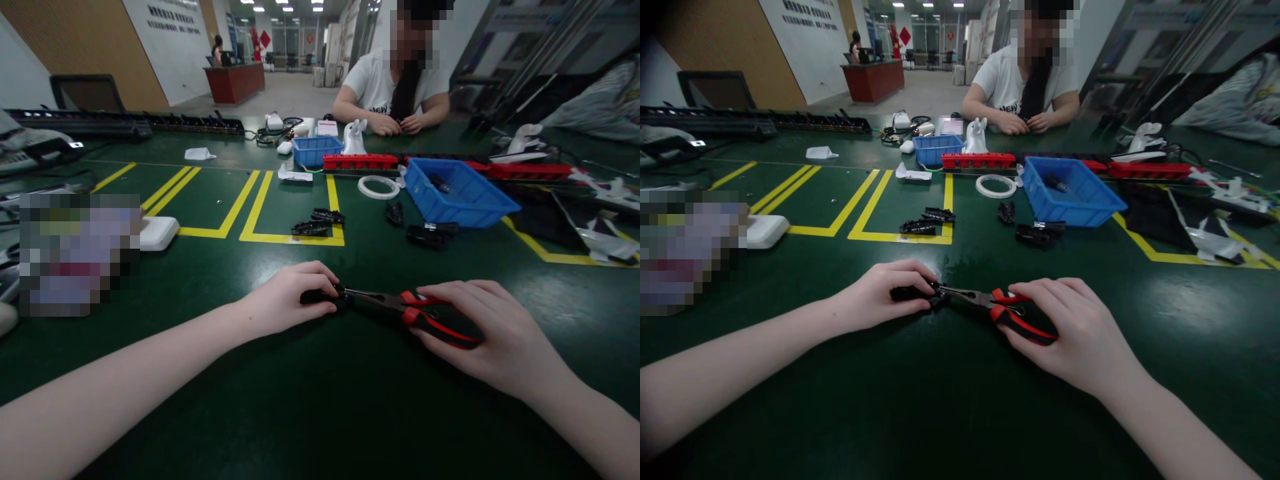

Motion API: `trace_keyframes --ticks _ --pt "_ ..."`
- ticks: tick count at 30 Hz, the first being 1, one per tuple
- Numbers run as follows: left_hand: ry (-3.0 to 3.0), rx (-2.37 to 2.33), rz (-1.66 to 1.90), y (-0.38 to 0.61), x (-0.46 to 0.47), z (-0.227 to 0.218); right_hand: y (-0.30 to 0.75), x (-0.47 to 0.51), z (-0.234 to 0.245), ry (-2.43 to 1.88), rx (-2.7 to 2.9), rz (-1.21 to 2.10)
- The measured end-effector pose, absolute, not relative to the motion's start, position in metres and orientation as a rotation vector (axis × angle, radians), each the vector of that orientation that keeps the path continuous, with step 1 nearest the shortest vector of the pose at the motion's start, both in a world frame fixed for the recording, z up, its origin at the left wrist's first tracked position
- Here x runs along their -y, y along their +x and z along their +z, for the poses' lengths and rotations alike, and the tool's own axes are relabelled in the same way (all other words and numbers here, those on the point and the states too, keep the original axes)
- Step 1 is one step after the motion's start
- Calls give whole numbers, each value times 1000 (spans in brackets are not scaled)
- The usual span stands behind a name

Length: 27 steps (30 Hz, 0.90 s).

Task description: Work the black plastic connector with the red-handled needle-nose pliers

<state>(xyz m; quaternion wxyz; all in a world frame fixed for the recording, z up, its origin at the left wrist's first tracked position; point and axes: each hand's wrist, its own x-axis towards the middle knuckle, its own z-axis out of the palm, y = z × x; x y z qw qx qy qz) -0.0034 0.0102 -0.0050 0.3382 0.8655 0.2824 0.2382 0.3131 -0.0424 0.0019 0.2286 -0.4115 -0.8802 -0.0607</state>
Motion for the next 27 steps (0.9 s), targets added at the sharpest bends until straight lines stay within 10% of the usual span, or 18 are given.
trace_keyframes --ticks 27 --pt "2248 -761 606 -2 -9 -2 313 43 4 -1087 2448 -262"
